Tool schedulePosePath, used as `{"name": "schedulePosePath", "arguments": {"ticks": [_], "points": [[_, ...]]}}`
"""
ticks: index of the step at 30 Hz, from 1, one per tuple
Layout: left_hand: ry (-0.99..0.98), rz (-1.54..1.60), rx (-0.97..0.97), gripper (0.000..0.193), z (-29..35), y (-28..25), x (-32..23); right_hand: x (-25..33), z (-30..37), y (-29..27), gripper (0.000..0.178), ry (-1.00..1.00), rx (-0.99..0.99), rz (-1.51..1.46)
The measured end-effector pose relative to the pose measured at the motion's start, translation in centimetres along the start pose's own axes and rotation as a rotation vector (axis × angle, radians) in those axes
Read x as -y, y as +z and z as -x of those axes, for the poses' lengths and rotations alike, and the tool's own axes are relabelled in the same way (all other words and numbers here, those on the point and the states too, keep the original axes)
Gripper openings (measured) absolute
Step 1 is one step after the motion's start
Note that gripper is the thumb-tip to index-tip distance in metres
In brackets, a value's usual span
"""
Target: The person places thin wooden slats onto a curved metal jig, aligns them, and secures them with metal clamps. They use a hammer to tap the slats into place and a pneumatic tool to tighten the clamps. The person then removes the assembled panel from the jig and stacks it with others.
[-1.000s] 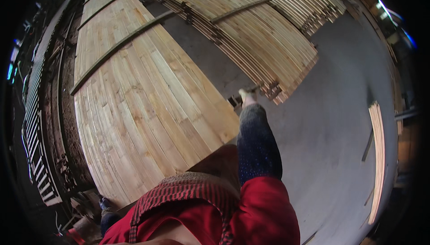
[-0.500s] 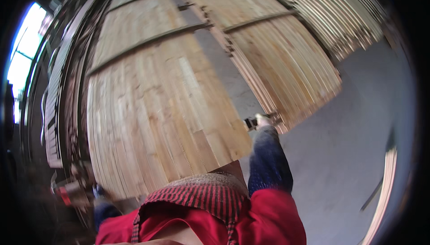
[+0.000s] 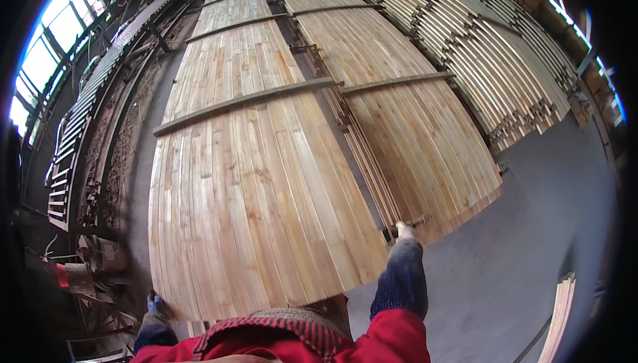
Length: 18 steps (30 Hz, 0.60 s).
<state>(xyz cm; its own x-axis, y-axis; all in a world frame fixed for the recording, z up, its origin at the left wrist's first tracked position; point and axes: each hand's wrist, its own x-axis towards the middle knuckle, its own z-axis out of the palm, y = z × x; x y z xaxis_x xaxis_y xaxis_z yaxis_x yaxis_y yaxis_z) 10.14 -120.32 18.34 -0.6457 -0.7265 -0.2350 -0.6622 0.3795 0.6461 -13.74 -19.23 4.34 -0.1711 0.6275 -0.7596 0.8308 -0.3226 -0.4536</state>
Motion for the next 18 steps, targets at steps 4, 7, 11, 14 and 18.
{"name": "schedulePosePath", "arguments": {"ticks": [4, 7, 11, 14, 18], "points": [[-0.056, 0.05, 0.004, 0.018, -3.5, 2.7, 5.3, -1.9, 4.9, -0.1, 0.078, 0.078, -0.041, -0.058], [-0.104, 0.033, 0.025, 0.021, -9.6, -4.3, 6.7, -2.7, 17.2, 7.4, 0.067, -0.016, -0.181, -0.142], [-0.239, 0.13, 0.08, 0.015, -14.3, -1.8, 8.1, -3.0, 19.7, 3.7, 0.073, -0.203, 0.031, -0.338], [-0.027, 0.147, 0.114, 0.02, -16.8, -3.6, 10.1, -0.9, 28.8, 4.1, 0.085, -0.039, -0.101, -0.174], [-0.235, 0.249, 0.04, 0.036, -16.7, -2.6, 10.6, -0.1, 30.3, 3.0, 0.085, -0.153, -0.093, -0.241]]}}
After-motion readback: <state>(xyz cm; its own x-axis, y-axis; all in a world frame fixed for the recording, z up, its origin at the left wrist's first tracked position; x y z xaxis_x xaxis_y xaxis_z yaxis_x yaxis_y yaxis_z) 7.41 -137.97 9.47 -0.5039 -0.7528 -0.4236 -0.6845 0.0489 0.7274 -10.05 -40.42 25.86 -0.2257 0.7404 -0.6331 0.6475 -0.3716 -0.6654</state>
